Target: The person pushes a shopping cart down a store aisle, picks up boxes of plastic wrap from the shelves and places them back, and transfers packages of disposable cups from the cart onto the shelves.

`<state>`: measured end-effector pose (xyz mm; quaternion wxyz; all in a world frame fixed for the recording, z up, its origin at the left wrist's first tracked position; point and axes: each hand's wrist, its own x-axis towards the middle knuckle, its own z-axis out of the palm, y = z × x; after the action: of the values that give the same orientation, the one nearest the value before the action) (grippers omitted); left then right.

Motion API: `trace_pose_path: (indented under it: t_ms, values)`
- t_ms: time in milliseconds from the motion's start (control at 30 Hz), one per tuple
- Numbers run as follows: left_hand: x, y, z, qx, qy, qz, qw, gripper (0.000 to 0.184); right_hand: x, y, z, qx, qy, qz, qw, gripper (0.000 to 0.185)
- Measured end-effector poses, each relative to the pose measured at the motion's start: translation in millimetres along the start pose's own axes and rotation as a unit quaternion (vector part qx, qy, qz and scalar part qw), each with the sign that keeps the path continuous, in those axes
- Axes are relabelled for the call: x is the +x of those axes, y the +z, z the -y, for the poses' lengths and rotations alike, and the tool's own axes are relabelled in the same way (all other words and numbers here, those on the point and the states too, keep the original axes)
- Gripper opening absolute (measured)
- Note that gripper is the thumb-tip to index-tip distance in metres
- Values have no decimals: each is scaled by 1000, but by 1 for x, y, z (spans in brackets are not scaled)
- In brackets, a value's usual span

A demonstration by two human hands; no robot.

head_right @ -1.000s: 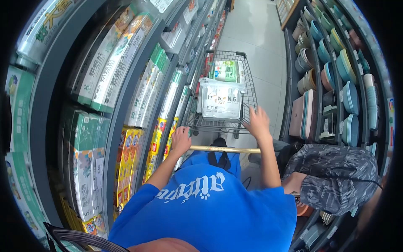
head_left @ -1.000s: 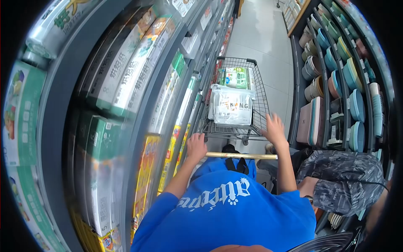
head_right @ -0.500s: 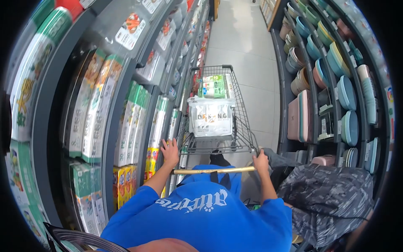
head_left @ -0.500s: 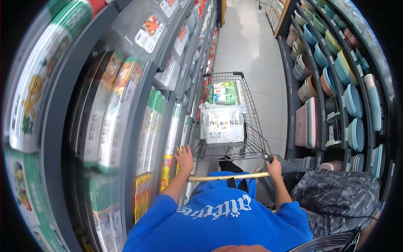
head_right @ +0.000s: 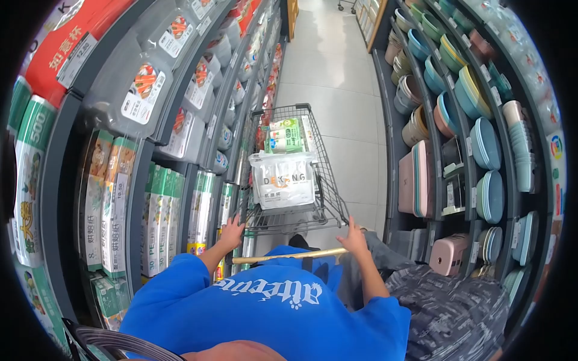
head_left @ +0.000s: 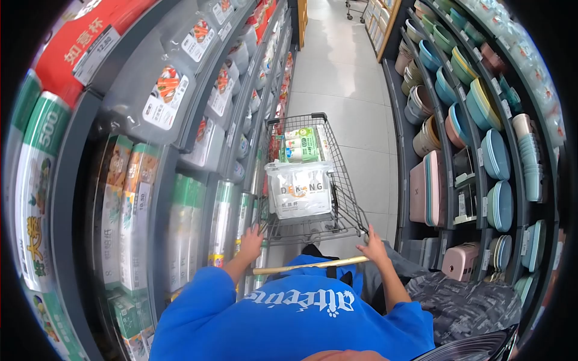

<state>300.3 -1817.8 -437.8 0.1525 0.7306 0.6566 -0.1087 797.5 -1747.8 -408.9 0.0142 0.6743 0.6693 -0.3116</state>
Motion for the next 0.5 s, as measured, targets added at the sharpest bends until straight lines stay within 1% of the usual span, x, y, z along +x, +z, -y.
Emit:
trace_pose_path:
  t_ms: [100,133,167,200,233,267,300,333,433,500]
  values:
    - [9,-20,-10,-11,-19,44,999,41,17,-9,-5,-20,-20,-3,1000,108]
    - [9,-23,-15,13,-17,17,1000,37,25,-13,-6,-19,-18,4,1000,109]
    - [14,-23,-16,13,-26,30,999,38,31,-15,-7,-18,-15,12,1000,109]
    - [18,-24,-17,14,-35,44,998,38,38,-17,-6,-29,-11,4,1000,98]
    - [20,-25,-19,15,-45,58,997,38,44,-15,-7,-30,-5,-1,1000,92]
    - [21,-26,-21,32,-45,39,998,39,52,-14,-9,-31,1,-8,999,86]
    - [23,-29,-22,34,-49,40,997,39,58,-13,-9,-31,7,-16,999,80]
    - [26,-31,-23,36,-52,42,997,40,61,-13,-11,-28,-12,-44,999,64]
    - [35,-39,-25,41,-56,40,997,37,71,-19,-6,-20,10,-24,999,58]
    - [41,-36,-17,40,-56,36,997,34,75,-21,-1,-24,8,-33,999,54]
